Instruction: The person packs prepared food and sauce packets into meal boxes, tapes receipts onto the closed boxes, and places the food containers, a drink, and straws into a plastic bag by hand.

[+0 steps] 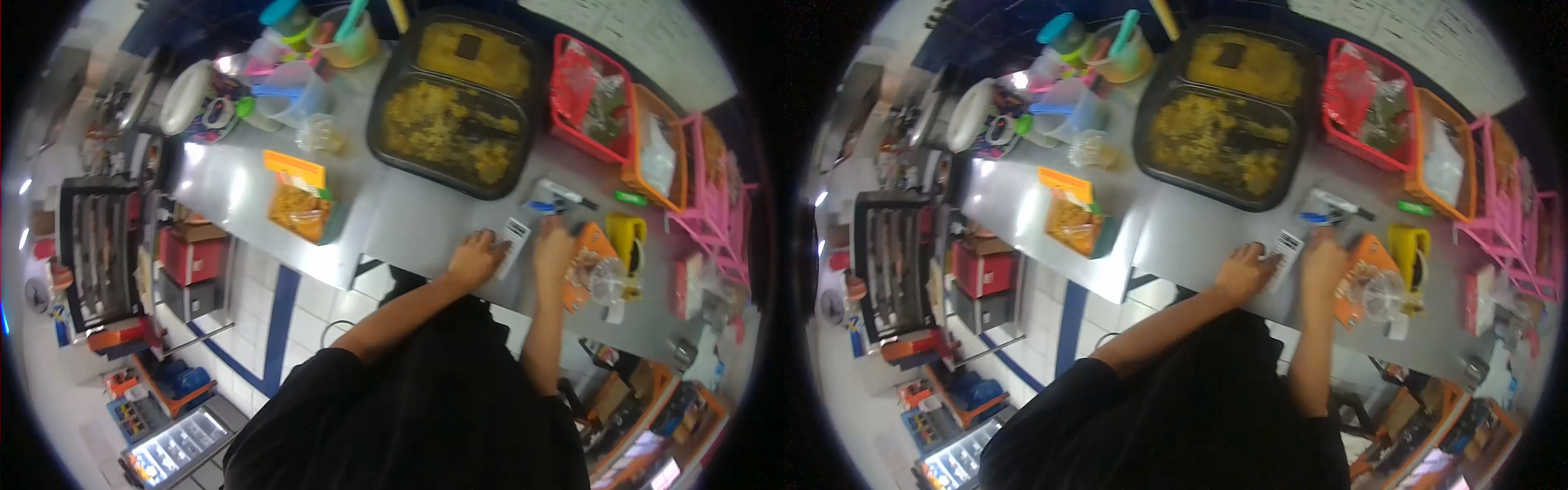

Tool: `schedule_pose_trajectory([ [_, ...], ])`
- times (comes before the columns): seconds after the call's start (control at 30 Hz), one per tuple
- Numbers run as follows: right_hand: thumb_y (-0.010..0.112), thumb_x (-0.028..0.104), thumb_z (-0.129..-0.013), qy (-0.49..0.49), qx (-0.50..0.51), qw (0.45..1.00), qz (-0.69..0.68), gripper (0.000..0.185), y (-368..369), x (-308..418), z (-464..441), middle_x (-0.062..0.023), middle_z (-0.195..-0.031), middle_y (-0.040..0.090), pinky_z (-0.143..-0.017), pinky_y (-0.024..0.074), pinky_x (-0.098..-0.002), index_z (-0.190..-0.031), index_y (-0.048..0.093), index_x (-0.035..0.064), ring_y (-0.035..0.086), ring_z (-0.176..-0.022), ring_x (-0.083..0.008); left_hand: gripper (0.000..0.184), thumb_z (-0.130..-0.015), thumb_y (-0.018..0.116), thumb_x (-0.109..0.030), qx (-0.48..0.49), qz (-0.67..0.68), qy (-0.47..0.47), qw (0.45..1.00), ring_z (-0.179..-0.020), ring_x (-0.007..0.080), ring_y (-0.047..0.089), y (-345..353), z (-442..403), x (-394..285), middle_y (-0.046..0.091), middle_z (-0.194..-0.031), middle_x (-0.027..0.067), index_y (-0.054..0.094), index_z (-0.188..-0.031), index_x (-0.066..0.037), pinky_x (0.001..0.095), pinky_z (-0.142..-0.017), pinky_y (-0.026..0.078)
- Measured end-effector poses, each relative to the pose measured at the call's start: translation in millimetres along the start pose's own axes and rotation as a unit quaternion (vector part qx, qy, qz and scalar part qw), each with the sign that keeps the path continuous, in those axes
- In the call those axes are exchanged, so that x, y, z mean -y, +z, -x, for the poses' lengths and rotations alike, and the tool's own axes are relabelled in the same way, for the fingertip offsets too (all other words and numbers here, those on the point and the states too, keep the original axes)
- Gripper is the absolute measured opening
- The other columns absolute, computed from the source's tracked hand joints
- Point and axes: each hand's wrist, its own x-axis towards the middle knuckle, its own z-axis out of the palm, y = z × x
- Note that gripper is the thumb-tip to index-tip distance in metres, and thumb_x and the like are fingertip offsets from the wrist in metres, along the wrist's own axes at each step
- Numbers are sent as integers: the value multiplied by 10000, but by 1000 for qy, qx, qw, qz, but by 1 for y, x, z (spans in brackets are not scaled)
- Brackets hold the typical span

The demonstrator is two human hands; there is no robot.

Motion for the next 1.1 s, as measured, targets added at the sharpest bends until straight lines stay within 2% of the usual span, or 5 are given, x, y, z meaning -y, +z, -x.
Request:
schedule_pose_trajectory([
  [0.23,587,152,-950,-57,18,989,-136,219,5,-6,58,-262,-849,684,-728,535,-512,-1105,672,24,686,-802,-433,340,-850,738,-265,-53,48,-45,996,-942,284,635,13,-2,2,617,-1019,88,671,-1139,-100,421,-725,536],
  [0.4,633,156,-942,94,-8,963,-253,211,-42,8,83,-225,-801,691,-669,533,-432,-1102,671,25,697,-736,-378,259,-938,686,-180,-45,230,-185,954,-856,264,663,-93,20,25,672,-1003,137,644,-1153,-42,360,-732,539],
  [0.6,679,261,-920,-15,134,898,-419,304,4,141,120,-151,-939,733,-737,558,-400,-1146,660,59,716,-822,-313,315,-986,553,-159,-394,25,-312,864,-1001,249,607,-262,93,206,644,-1090,153,596,-1216,50,373,-914,475],
  [0.73,726,228,-890,-144,45,904,-399,779,93,265,114,-244,-1340,589,-993,492,-455,-1523,296,77,603,-1211,-392,521,-984,540,-254,-233,191,-408,862,-1253,267,522,-284,138,348,527,-1398,193,471,-1414,33,383,-1030,435],
  [1.1,745,330,-848,20,44,932,-358,941,110,349,113,-286,-1266,593,-950,496,-493,-1535,177,30,613,-1122,-456,808,-944,659,-340,-38,352,-386,852,-1132,254,620,-259,139,308,550,-1378,195,252,-1514,63,362,-963,489],
])
